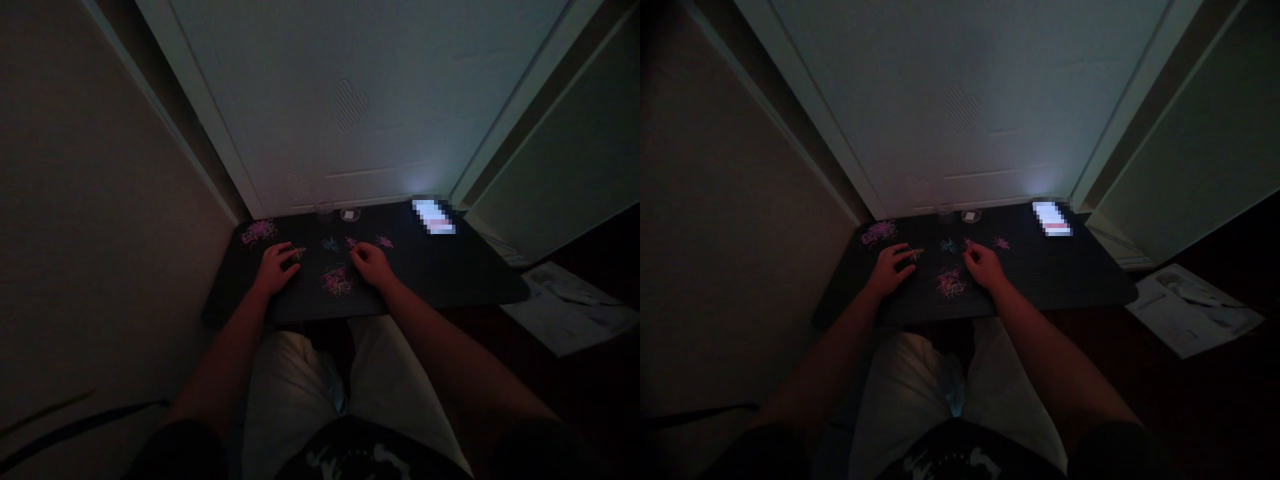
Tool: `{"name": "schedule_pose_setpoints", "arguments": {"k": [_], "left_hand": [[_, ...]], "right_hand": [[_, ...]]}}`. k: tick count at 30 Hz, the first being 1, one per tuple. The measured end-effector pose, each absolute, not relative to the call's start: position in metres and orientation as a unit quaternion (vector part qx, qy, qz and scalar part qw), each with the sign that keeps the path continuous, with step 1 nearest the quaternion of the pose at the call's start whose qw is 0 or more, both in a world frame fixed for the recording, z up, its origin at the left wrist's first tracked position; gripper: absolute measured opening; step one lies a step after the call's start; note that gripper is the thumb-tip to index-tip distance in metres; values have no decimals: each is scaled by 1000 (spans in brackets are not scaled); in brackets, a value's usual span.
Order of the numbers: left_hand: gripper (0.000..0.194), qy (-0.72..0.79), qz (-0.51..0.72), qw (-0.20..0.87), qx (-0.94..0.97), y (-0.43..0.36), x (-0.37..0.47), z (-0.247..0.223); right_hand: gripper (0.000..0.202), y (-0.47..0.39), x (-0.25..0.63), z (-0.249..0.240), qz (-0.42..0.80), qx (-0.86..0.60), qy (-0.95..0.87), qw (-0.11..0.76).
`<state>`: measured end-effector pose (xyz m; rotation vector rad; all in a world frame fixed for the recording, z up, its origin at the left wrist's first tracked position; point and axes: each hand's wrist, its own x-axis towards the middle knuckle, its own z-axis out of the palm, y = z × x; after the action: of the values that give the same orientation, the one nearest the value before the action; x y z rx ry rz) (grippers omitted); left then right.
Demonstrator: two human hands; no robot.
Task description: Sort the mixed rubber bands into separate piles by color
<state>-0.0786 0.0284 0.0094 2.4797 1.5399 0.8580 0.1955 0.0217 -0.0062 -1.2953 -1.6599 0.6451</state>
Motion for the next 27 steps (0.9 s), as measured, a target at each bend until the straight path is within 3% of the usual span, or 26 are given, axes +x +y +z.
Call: {"name": "schedule_pose_setpoints", "arguments": {"k": [8, 13, 27], "left_hand": [[41, 509, 272, 56, 815, 26, -77, 2], [30, 522, 244, 57, 815, 27, -75, 1], [25, 525, 243, 66, 813, 27, -73, 3]], "right_hand": [[19, 20, 195, -4, 235, -530, -697, 421], [19, 17, 194, -2, 235, -537, -695, 417], [17, 19, 195, -5, 234, -534, -690, 429]]}}
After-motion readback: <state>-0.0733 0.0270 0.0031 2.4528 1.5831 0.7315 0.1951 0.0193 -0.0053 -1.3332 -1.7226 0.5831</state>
